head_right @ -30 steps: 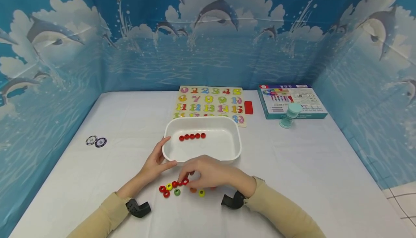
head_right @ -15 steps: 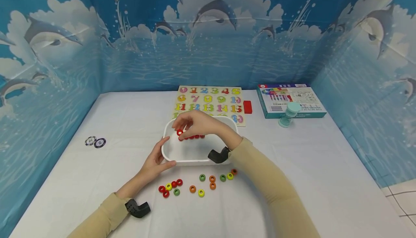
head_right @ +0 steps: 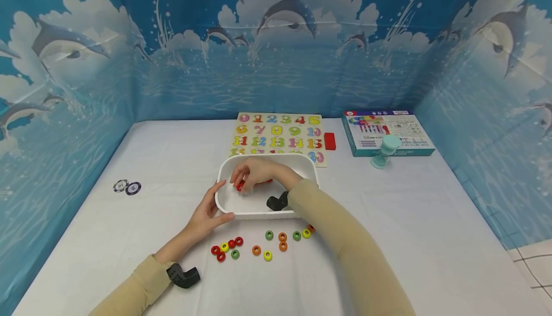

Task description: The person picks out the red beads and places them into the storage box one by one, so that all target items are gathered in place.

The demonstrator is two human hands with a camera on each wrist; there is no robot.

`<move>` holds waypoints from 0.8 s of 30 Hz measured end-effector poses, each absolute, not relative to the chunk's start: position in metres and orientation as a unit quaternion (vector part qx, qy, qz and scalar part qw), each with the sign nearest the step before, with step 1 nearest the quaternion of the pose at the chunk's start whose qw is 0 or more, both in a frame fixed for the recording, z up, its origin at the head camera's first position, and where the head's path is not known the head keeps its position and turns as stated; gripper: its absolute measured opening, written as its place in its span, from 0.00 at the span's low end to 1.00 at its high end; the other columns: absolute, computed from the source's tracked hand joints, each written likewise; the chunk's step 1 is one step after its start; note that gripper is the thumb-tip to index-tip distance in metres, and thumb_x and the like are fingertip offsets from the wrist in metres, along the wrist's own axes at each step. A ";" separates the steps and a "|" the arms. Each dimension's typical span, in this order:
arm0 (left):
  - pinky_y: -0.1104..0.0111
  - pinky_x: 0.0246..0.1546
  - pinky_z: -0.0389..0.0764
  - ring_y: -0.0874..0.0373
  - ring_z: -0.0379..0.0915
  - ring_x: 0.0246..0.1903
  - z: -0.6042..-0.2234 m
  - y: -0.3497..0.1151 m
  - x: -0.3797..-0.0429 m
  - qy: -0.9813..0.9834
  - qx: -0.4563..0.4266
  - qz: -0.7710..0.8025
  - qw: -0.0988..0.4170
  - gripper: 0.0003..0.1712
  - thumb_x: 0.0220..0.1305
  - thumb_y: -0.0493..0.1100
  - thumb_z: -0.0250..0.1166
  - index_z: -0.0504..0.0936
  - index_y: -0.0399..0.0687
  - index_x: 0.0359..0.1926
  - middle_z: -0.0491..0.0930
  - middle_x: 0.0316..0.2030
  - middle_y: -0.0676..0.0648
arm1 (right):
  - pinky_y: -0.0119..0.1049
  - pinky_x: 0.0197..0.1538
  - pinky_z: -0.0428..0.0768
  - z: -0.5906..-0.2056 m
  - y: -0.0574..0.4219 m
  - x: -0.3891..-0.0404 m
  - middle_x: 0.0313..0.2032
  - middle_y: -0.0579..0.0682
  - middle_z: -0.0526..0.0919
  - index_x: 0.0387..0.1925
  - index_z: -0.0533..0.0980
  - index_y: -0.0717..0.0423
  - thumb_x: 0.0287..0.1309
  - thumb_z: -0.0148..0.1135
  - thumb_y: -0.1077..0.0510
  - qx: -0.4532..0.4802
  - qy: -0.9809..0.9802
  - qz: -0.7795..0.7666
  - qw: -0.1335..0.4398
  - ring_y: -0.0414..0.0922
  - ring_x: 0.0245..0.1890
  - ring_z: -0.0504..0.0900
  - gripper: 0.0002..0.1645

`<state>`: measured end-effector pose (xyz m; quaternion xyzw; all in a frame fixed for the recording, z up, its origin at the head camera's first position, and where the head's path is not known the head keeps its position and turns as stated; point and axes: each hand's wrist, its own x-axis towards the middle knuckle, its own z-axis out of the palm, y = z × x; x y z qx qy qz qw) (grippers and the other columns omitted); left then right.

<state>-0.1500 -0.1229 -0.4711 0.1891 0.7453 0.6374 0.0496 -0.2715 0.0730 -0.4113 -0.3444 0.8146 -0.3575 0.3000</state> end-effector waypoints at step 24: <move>0.55 0.61 0.53 0.46 0.41 0.65 -0.442 -0.118 -0.138 0.757 0.182 0.625 0.059 0.48 0.50 0.40 0.68 0.49 0.47 0.67 0.38 0.68 0.42 | 0.42 0.31 0.79 -0.357 0.092 -0.250 0.44 0.46 0.79 0.48 0.76 0.55 0.48 0.64 0.64 -0.429 0.770 -0.388 0.271 0.45 0.30 0.79 0.22</move>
